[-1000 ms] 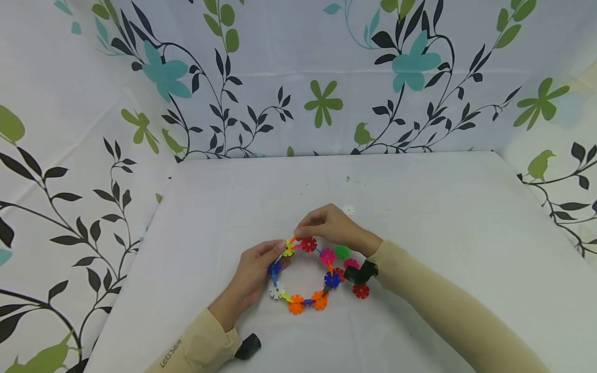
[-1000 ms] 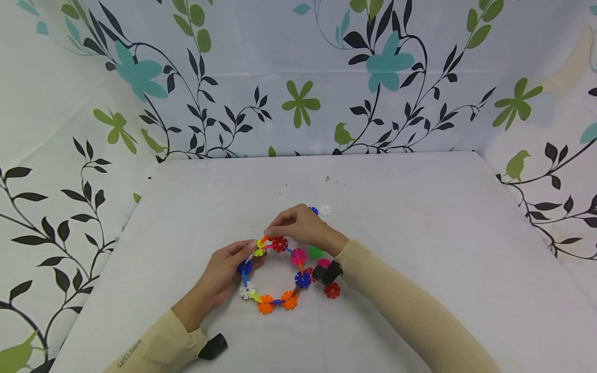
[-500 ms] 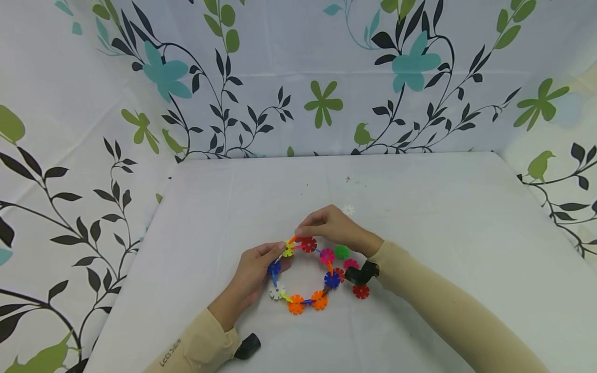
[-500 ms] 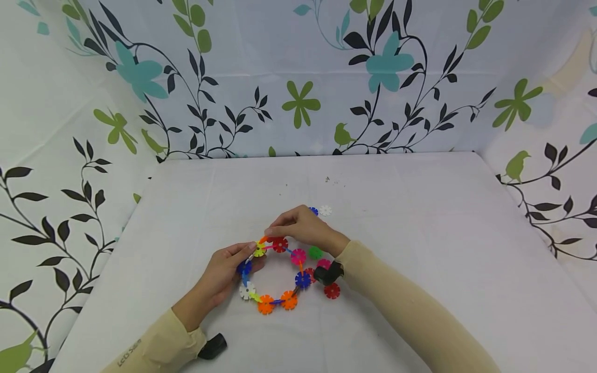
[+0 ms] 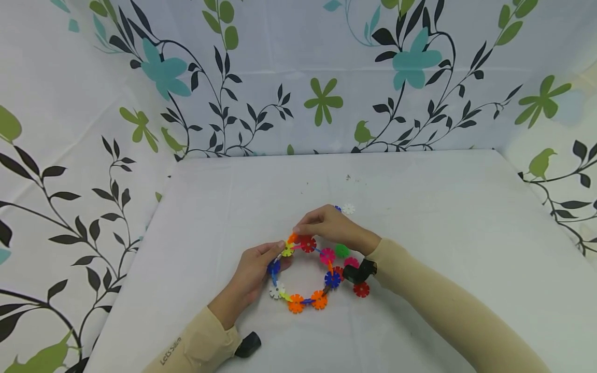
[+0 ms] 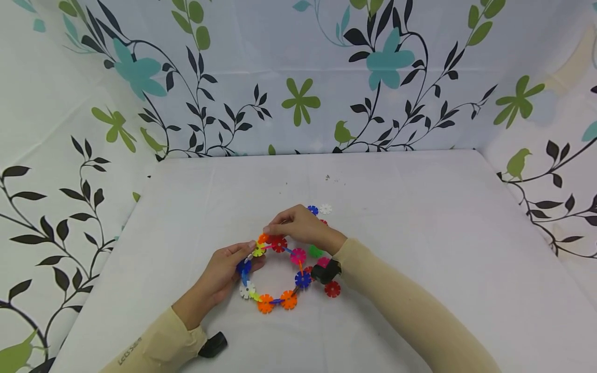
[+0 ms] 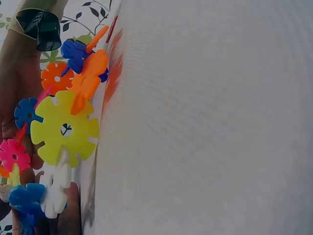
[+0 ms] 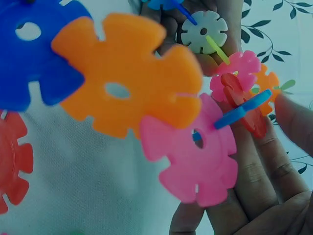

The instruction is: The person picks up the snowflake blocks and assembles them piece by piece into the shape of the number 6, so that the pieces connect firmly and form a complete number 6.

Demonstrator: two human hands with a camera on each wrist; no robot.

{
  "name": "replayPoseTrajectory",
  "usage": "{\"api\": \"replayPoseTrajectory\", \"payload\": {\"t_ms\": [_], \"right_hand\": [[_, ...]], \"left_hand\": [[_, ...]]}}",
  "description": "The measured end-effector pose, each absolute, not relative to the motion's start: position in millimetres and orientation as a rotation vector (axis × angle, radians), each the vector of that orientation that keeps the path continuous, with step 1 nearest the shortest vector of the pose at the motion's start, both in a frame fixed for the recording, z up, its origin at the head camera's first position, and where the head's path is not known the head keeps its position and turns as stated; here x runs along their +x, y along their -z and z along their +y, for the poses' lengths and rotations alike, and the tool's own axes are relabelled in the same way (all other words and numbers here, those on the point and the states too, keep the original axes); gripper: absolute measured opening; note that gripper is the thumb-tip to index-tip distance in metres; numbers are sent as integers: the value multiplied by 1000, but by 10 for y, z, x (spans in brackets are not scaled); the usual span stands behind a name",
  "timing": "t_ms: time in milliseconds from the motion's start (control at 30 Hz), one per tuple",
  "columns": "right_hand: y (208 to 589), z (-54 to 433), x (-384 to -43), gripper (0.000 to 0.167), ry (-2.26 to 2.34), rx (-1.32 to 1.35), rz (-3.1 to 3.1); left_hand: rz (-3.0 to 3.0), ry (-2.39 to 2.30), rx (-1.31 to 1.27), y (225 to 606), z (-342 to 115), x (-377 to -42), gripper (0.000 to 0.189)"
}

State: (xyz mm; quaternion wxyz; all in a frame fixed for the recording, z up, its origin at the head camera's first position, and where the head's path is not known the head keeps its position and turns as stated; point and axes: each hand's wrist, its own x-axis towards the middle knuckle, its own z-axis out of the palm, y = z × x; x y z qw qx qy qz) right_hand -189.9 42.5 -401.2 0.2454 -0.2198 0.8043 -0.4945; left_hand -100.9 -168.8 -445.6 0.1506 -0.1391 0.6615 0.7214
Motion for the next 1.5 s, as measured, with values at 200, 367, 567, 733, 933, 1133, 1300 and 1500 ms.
{"api": "replayPoseTrajectory", "payload": {"t_ms": [200, 367, 567, 733, 933, 1133, 1300, 1500], "right_hand": [[4008, 420, -1913, 26, 1352, -564, 2204], [3985, 427, -1919, 25, 1363, -568, 2191], [3957, 429, -1907, 22, 1318, -616, 2228], [3911, 398, -1873, 19, 1236, -693, 2293], [3945, 360, -1867, 17, 1251, -674, 2284], [4018, 372, -1856, 20, 1308, -611, 2273], [4035, 373, -1810, 24, 1332, -589, 2288], [4043, 344, -1792, 21, 1351, -599, 2296]], "left_hand": [[1888, -2081, -399, 4458, -1686, -1019, 42], [1889, -2085, -401, 4452, -1685, -1012, 44], [1877, -2097, -402, 4463, -1687, -1016, 41], [1872, -2105, -398, 4466, -1685, -1013, 36], [1889, -2091, -403, 4483, -1667, -1000, 37], [1891, -2098, -402, 4482, -1643, -990, 38], [1877, -2114, -435, 4480, -1666, -995, 37], [1845, -2131, -446, 4481, -1697, -1007, 38]]}}
